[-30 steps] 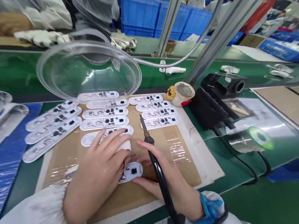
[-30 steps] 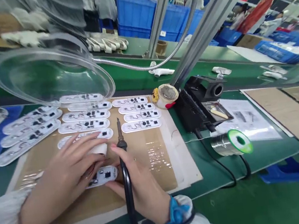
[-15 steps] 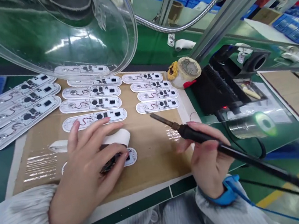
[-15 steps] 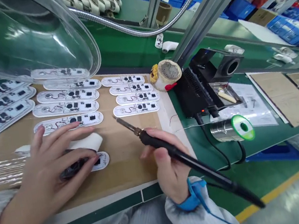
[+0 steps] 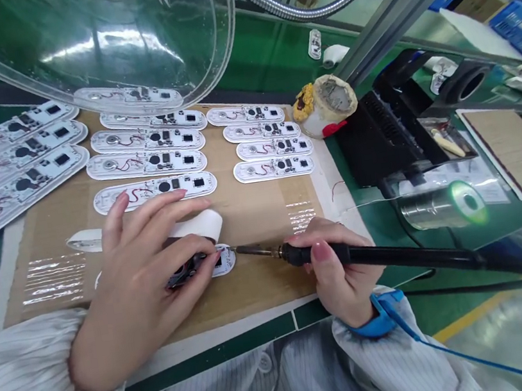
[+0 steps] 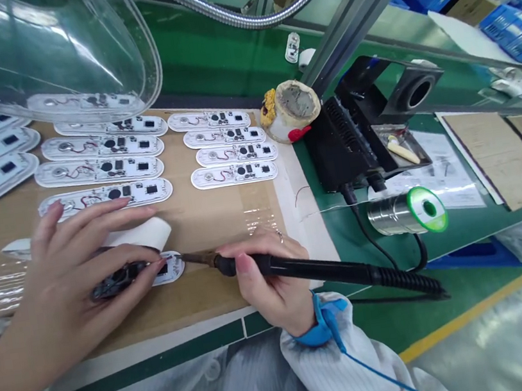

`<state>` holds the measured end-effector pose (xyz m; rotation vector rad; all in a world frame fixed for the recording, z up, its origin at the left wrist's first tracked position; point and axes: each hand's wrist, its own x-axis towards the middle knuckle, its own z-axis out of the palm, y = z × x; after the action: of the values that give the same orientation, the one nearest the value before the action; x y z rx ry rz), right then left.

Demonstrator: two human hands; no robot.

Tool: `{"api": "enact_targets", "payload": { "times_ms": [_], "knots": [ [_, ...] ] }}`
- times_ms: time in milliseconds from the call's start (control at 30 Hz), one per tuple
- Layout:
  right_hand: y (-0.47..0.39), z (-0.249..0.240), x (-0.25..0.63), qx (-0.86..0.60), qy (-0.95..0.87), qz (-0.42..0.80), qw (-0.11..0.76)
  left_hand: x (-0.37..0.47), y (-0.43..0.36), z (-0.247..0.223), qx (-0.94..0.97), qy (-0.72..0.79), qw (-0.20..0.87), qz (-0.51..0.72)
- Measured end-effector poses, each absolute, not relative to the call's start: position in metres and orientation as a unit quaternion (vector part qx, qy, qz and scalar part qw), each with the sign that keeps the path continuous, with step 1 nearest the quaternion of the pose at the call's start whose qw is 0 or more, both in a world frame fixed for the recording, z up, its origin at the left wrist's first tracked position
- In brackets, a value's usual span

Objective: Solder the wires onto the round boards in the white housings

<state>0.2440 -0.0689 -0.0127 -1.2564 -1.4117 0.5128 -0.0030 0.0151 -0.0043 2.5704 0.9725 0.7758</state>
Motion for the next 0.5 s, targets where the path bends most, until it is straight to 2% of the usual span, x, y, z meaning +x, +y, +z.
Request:
{"api": "enact_targets", "payload": {
  "times_ms": [167, 333, 500],
  "knots": [
    [-0.0689, -0.0121, 0.2444, -0.53, -0.612, 0.213, 0.548, -0.0021, 0.0136, 0.0003, 0.878, 0.365, 0.173, 0.257],
    [-0.0655, -0.0062, 0.2446, -0.505, -0.663, 0.172, 0.526, -0.0005, 0.0127, -0.0011, 0.89, 0.344, 0.146, 0.26],
    [-0.0657, -0.0094, 0.2449, -0.493, -0.647, 0.154, 0.562, -0.001, 0.0137, -0.0043, 0.898, 0.331, 0.123, 0.263]
  ]
}}
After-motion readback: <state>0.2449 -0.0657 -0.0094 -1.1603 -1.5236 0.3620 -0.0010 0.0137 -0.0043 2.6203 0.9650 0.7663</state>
